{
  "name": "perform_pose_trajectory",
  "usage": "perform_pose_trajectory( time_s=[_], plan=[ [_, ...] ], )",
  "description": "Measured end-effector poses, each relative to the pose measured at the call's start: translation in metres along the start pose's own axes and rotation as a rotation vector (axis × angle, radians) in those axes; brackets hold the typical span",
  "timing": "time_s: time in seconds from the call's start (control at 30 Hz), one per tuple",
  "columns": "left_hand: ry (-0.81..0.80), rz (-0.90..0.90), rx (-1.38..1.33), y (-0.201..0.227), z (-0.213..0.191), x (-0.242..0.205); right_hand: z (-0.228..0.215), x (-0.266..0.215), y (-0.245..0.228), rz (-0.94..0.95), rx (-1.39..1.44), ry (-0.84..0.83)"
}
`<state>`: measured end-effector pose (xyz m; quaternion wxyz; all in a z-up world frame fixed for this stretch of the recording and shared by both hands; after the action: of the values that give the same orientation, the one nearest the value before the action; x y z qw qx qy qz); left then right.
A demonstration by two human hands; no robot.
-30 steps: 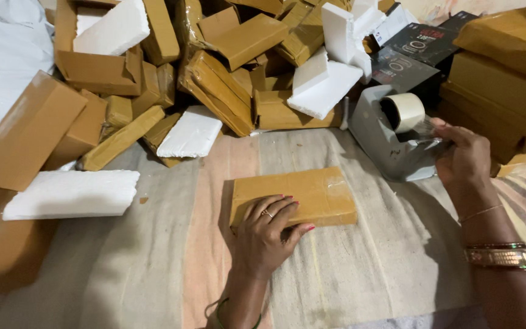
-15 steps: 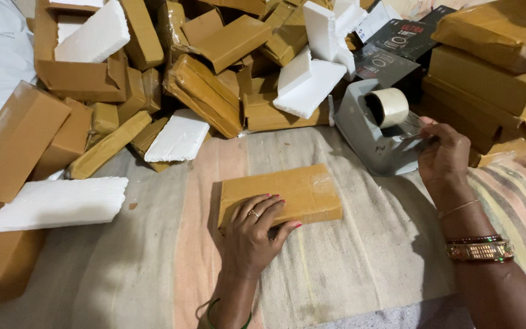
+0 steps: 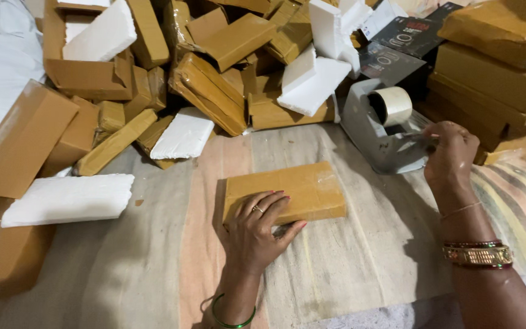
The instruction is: The person packs a small product box into a larger cardboard shipping box. They fold the flaps of the shipping box, then use a tape dispenser to apply clear packing tape to seal the box shut. The sealed box is then placed aside.
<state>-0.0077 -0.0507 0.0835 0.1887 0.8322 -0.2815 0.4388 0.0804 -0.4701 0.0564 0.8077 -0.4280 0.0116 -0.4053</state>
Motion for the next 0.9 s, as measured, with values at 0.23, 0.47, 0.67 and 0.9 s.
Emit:
perform_pose_trajectory(
  time_s=[0.23, 0.47, 0.67, 0.9],
  plan=[
    [-0.09, -0.014, 0.026, 0.0, 0.008, 0.0, 0.011, -0.027, -0.015, -0.27, -0.551, 0.02],
    [-0.058, 0.006, 0.064, 0.002, 0.002, 0.001, -0.009, -0.024, 0.014, 0.107, 0.007, 0.087],
    [-0.138, -0.009, 0.03, 0.003, 0.003, 0.005, -0.012, -0.025, 0.017, 0.13, 0.161, 0.029],
    [-0.616, 0.099, 0.156, -0.009, 0.004, 0.013, 0.006, -0.044, -0.009, 0.013, -0.066, 0.028]
  ],
)
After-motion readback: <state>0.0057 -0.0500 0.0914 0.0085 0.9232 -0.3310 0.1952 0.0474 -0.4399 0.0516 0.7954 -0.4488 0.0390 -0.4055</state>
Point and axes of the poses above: each hand's wrist, its own x-axis towards the middle knuckle, its own z-axis out of the palm, y = z × x, the point moved 6 cm from there along x, towards the middle knuckle, and after that the axes turned 11 degrees about x, right-handed, at the moved point
